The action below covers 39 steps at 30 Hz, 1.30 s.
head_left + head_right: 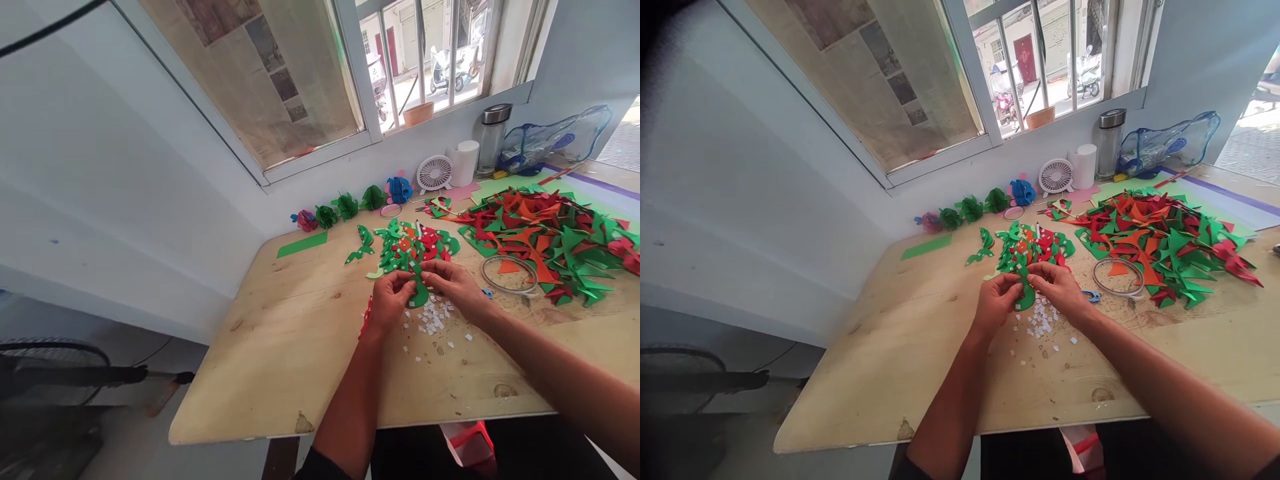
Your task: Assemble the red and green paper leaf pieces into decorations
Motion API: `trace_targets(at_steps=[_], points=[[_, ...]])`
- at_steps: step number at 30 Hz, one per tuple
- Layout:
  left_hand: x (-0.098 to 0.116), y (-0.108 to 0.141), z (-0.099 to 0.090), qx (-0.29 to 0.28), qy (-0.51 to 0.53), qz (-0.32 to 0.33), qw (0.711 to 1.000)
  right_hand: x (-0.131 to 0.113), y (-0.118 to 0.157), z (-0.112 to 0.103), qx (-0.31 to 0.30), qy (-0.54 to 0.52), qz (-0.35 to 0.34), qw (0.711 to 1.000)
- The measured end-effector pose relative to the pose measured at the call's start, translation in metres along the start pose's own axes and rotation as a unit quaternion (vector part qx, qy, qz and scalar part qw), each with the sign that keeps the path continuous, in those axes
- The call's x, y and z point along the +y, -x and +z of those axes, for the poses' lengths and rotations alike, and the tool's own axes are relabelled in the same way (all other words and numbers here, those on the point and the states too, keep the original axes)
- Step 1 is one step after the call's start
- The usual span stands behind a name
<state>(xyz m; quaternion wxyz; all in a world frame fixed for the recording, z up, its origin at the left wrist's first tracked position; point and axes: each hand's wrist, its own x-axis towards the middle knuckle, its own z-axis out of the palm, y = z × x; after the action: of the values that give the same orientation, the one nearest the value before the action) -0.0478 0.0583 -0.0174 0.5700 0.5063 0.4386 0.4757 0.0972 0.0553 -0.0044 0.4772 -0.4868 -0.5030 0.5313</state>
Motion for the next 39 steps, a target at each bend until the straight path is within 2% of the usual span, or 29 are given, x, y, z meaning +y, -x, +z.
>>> trace_targets(at_steps=[5,11,19,29,31,34,36,39], points=[[0.002,0.002,0.001,-0.045,-0.013,-0.021,0.999,0.0,0.001,-0.001,0.004,-0.024,-0.003,1.0],[0.009,0.001,0.001,0.005,0.02,-0.02,1.0,0.003,0.0,-0.001,-0.022,-0.035,-0.005,0.999],[0.004,-0.002,0.0,0.054,0.04,-0.01,0.998,0.007,-0.001,0.0,-0.064,0.043,-0.038,0.996],[0.004,-0.001,0.005,0.055,0.049,-0.014,0.997,0.007,-0.001,0.0,-0.08,0.064,-0.039,0.994],[0.004,0.0,0.005,0.057,0.012,0.015,0.998,0.008,-0.001,0.001,-0.076,0.072,-0.045,0.994],[0.004,0.003,0.005,0.082,-0.092,0.104,0.987,0.008,-0.001,0.0,-0.064,0.087,-0.059,0.992],[0.004,0.005,0.005,0.104,-0.191,0.186,0.958,0.008,-0.002,-0.001,-0.055,0.096,-0.064,0.992],[0.003,0.006,0.004,0.111,-0.33,0.296,0.889,0.008,-0.002,-0.002,-0.044,0.113,-0.069,0.99]])
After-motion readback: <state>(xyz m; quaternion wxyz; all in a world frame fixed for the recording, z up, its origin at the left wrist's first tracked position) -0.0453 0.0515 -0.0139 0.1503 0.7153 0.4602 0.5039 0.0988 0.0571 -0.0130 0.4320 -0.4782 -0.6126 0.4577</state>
